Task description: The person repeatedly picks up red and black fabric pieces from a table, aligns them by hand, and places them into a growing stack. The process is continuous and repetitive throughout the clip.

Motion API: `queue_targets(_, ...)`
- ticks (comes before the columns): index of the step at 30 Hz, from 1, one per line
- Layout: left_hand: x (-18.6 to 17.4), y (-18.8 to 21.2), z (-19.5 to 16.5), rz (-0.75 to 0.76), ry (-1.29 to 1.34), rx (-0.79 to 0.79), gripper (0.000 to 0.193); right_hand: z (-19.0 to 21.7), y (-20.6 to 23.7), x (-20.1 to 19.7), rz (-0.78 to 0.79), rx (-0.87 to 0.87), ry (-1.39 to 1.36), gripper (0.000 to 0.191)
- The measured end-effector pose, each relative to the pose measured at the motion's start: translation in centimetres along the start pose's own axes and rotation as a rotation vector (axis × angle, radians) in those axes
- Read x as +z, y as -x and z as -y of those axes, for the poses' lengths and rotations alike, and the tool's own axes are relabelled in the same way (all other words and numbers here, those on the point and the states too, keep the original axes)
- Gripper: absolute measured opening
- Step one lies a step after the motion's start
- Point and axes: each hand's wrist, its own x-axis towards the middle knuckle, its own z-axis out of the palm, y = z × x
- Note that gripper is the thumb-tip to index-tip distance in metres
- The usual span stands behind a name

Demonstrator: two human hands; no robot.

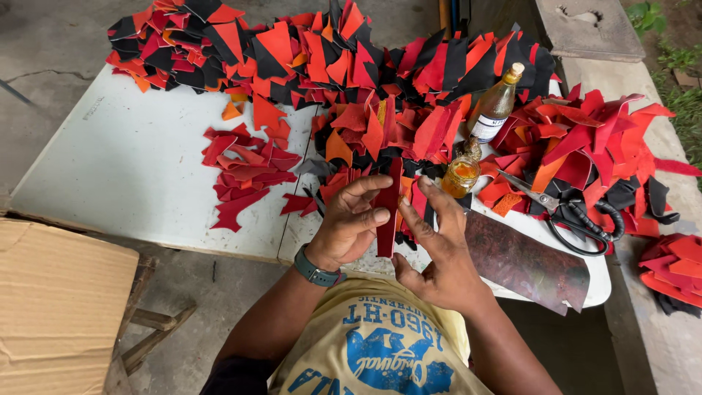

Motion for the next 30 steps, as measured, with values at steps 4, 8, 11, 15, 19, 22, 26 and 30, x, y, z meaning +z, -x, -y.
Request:
queue_targets(4, 0.9, -0.3, -0.5, 0.000, -0.010, 0.021, 0.064, 0.4, 0.0, 0.2, -0.005, -0.004, 0.027, 0.081)
queue_targets(8, 1.7, -0.8, -1.0, -0.021, -0.129, 0.062, 0.073, 0.8, 0.1, 0.3, -0.033, -0.033, 0.211, 0.076)
queue_targets(11, 2.0, -1.1, -1.4, -0.037, -0.145, 0.060, 0.076, 1.1, 0.2, 0.3, -0.063, -0.059, 0.339, 0.070)
queue_targets(15, 2.1, -1.1, -1.8, -0.044, -0.095, 0.031, 0.076, 1.6, 0.6, 0.1, -0.085, -0.085, 0.371, 0.055)
queue_targets(19, 2.0, -1.0, -1.9, -0.011, -0.073, 0.016, 0.073, 1.8, 1.0, -0.6, -0.097, -0.054, 0.049, 0.045)
queue_targets(22, 2.0, -0.9, -1.6, 0.018, -0.064, 0.021, 0.072, 1.4, 1.0, -1.0, -0.058, 0.053, -0.300, 0.048)
queue_targets(26, 1.9, -0.8, -1.4, 0.056, -0.024, -0.007, 0.071, 0.9, 0.9, -0.9, -0.033, 0.085, -0.336, 0.050)
queue_targets(30, 1.6, -0.7, -1.3, 0.044, 0.001, -0.007, 0.072, 0.6, 1.1, -0.8, -0.009, -0.004, -0.279, 0.044)
